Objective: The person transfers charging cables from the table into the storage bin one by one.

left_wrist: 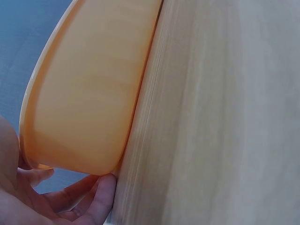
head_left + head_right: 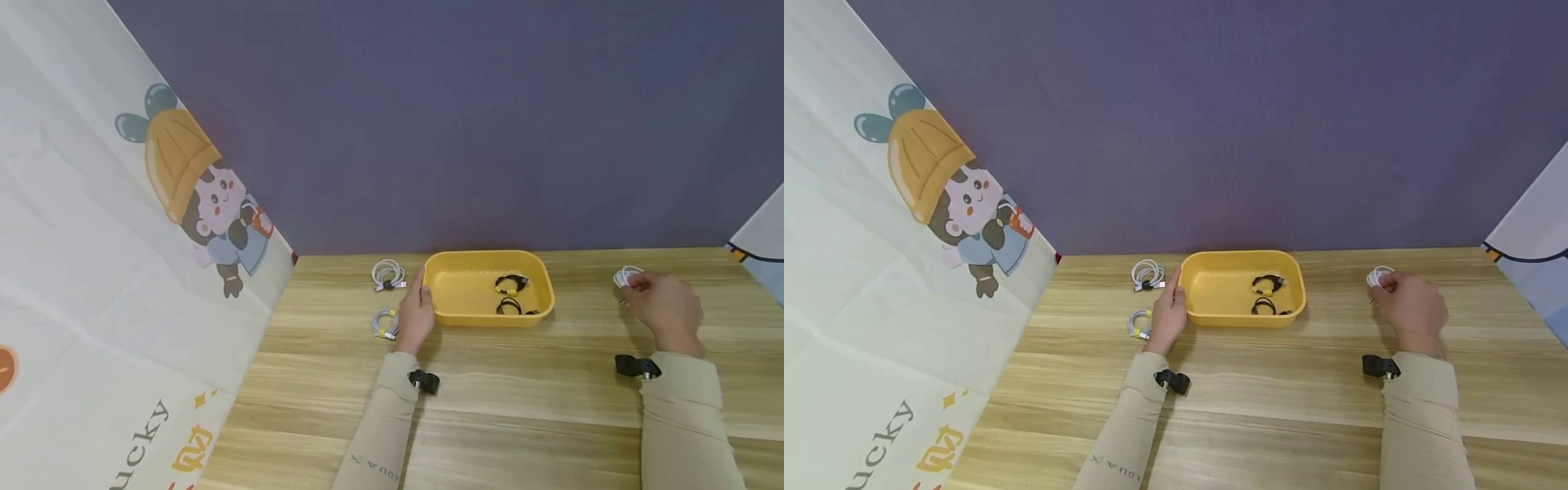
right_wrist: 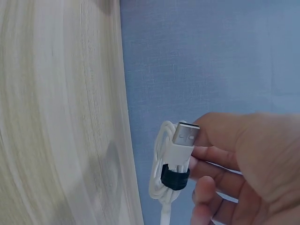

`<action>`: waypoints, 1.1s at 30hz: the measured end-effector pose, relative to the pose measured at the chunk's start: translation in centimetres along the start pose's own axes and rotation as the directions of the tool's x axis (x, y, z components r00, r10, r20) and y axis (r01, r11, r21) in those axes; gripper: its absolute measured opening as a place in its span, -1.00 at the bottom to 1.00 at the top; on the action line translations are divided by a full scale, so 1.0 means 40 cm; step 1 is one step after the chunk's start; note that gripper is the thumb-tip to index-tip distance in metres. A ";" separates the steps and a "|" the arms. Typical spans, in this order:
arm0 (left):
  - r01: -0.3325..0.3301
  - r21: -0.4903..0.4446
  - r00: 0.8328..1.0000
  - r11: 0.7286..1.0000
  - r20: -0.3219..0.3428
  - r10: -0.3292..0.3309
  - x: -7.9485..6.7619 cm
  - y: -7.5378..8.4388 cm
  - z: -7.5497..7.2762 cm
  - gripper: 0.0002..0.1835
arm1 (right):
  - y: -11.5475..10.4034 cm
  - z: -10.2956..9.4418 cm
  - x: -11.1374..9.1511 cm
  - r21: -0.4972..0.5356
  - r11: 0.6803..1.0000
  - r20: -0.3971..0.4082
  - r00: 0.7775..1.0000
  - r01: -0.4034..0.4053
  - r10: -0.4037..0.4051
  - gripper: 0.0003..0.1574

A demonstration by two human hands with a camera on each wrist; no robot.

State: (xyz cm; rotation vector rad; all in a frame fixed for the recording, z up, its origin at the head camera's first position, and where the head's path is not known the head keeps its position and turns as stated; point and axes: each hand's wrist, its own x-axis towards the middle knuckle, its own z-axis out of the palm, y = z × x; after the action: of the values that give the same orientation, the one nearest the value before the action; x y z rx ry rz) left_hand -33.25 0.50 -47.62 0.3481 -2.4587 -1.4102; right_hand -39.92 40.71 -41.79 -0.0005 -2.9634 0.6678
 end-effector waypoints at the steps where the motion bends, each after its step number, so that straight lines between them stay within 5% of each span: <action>1: 0.000 -0.001 1.000 1.000 0.000 0.000 0.000 0.000 -0.001 -0.46 | -0.002 0.001 0.001 0.000 1.000 -0.009 1.000 0.012 -0.012 -0.59; 11: -0.003 -0.016 1.000 1.000 0.004 0.003 0.000 0.001 -0.004 -0.46 | -0.013 0.009 0.004 0.030 0.995 -0.065 0.993 0.096 -0.094 -0.64; 33: 0.006 -0.012 1.000 1.000 0.005 -0.006 0.001 -0.001 -0.005 -0.46 | -0.034 0.000 0.004 0.035 0.992 -0.038 0.992 0.118 -0.116 -0.60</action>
State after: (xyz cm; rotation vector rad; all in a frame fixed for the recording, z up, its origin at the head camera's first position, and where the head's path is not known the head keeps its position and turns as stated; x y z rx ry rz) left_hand -33.20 0.31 -47.56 0.3508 -2.4541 -1.4287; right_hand -40.03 39.49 -41.18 0.1615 -2.8897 0.6996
